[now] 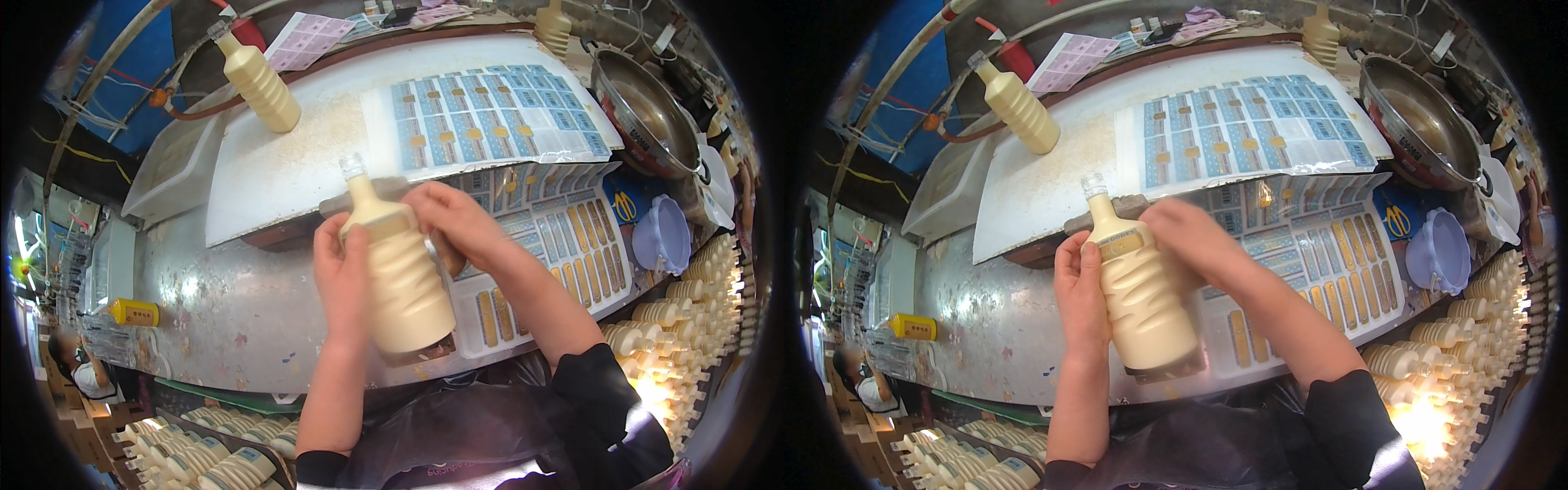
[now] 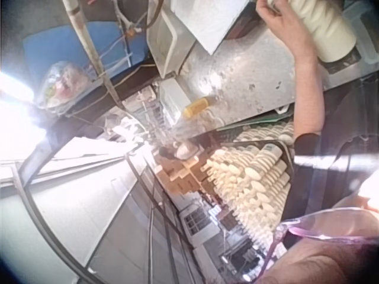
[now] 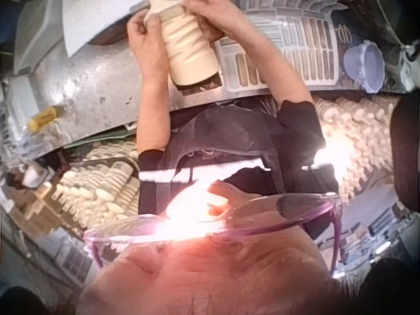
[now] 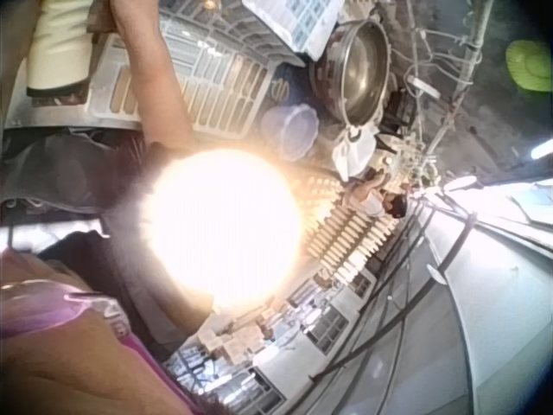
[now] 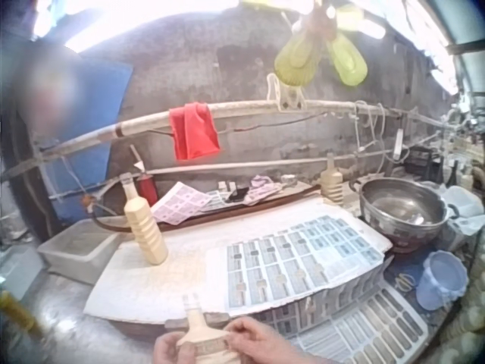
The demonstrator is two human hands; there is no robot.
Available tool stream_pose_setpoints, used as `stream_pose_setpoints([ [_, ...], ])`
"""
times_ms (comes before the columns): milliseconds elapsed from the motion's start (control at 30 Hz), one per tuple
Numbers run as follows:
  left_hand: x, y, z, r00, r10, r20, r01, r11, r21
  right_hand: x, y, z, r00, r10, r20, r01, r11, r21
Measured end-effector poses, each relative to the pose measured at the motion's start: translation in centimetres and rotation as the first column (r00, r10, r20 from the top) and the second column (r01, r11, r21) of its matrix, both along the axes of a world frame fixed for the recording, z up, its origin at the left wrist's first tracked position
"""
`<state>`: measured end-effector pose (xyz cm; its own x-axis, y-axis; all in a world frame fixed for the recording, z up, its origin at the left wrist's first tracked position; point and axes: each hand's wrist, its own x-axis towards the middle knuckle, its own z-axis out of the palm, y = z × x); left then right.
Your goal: The person applies adhesive labels to cream-colored plastic bottles. They peel labels from a sheet, position them on the bottle body, and smooth them down by hand. Finished bottles are placed into a nearby tray.
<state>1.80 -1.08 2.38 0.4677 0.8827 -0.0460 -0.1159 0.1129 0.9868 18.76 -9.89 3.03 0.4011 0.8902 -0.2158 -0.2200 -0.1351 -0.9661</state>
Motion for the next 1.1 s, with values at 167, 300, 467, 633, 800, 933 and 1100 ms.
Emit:
stream_pose_setpoints([
  [167,-0.1,-0.1,0.0,0.996,-0.013,-0.086,0.013,1.000,-0.006,0.1,-0.3,1.6,0.948,-0.308,-0.081,0.318,0.934,0.163],
  [300,-0.3,0.3,-1.1,0.995,-0.019,-0.093,0.024,0.998,0.055,-2.6,-0.6,1.3,0.878,-0.274,0.392,0.224,0.960,0.168],
  [467,-0.6,0.2,-0.5,0.998,-0.031,-0.046,0.025,0.992,-0.123,-2.1,-1.6,0.6,0.727,-0.477,0.495,0.434,0.877,0.207],
  [633,-1.6,1.0,-1.8,0.992,-0.059,0.114,0.081,0.977,-0.200,-3.2,-2.7,1.0,0.439,-0.488,0.755,0.029,0.847,0.531],
  [800,-1.7,1.0,-1.3,0.987,-0.036,0.160,0.073,0.970,-0.231,-1.7,-1.9,0.7,0.783,-0.341,0.521,0.247,0.938,0.243],
  [933,-1.7,1.3,-1.0,0.988,-0.037,0.148,0.072,0.969,-0.236,-2.5,0.2,-0.8,0.929,-0.108,0.354,0.138,0.989,-0.058],
  [1100,-1.6,1.8,-1.6,0.984,-0.016,0.177,0.063,0.963,-0.261,-2.7,0.6,-0.8,0.940,-0.141,0.311,0.164,0.985,-0.049],
])
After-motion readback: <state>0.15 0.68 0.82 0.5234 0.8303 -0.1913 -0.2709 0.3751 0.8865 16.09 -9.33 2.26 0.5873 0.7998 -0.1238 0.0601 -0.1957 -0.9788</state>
